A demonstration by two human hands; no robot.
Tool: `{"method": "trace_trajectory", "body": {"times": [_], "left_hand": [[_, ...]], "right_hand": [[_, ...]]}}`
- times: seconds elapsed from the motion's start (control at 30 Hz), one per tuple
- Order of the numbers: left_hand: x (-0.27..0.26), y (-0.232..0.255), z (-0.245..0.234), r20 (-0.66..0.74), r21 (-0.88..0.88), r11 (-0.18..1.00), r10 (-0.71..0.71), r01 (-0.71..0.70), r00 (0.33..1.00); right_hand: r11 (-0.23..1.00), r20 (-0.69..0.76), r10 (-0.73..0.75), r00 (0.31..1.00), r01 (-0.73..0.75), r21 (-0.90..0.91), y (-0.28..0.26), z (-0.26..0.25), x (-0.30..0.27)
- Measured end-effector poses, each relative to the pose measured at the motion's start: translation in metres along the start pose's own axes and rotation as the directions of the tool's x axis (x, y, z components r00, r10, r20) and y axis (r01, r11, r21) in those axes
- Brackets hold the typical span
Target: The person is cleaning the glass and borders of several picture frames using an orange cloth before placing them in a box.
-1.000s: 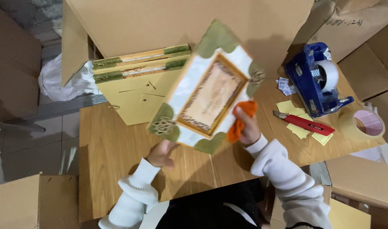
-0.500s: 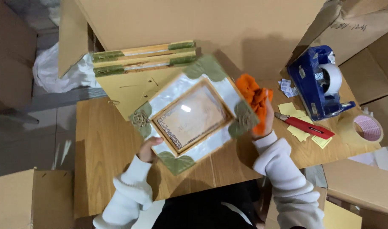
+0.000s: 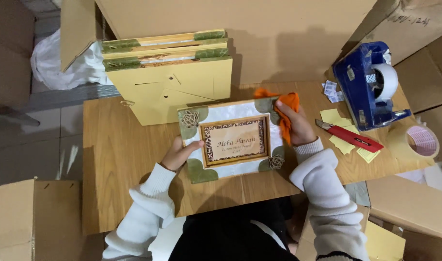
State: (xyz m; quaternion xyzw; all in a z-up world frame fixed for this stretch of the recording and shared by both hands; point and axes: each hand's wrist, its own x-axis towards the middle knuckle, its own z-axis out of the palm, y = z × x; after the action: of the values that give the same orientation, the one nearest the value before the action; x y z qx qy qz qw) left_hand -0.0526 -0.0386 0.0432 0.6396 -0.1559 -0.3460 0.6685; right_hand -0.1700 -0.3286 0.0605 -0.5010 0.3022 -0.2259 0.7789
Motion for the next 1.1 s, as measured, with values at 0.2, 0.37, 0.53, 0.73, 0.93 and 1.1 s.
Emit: {"method": "trace_trajectory", "body": {"times": [0.2,0.37,0.53,0.73,0.93,1.1], "left_hand": [[0.026,-0.108,-0.031,0.103,0.132,0.842,0.513,-0.523,0.852],[-0.003,-0.03,0.003,0.217,0.286,0.302,0.904,-0.909,0.369],[-0.018,-0.003,-0.001,0.426,0.462,-0.116,0.899,-0.879,0.105],[-0.013,-0.013,-0.01,0.52,0.512,-0.321,0.854,-0.797,-0.009],[-0.019,-0.019,-0.005,0.51,0.507,-0.322,0.86,-0.8,-0.023],[-0.016,-0.011,-0.006,0.568,0.46,-0.308,0.823,-0.833,0.009]], "right_hand": [[0.97,0.203,-0.184,0.962,0.144,0.197,0.065,-0.087,0.051],[0.87,0.755,-0.442,0.485,0.027,0.492,0.001,-0.035,0.0],[0.924,0.909,-0.368,-0.194,0.03,0.381,-0.018,-0.042,0.014],[0.953,0.947,-0.285,-0.149,0.065,0.297,-0.028,-0.042,0.016],[0.942,0.947,-0.297,-0.121,0.123,0.311,-0.031,-0.051,0.024],[0.929,0.935,-0.352,-0.039,0.109,0.354,-0.019,-0.06,0.03]]}}
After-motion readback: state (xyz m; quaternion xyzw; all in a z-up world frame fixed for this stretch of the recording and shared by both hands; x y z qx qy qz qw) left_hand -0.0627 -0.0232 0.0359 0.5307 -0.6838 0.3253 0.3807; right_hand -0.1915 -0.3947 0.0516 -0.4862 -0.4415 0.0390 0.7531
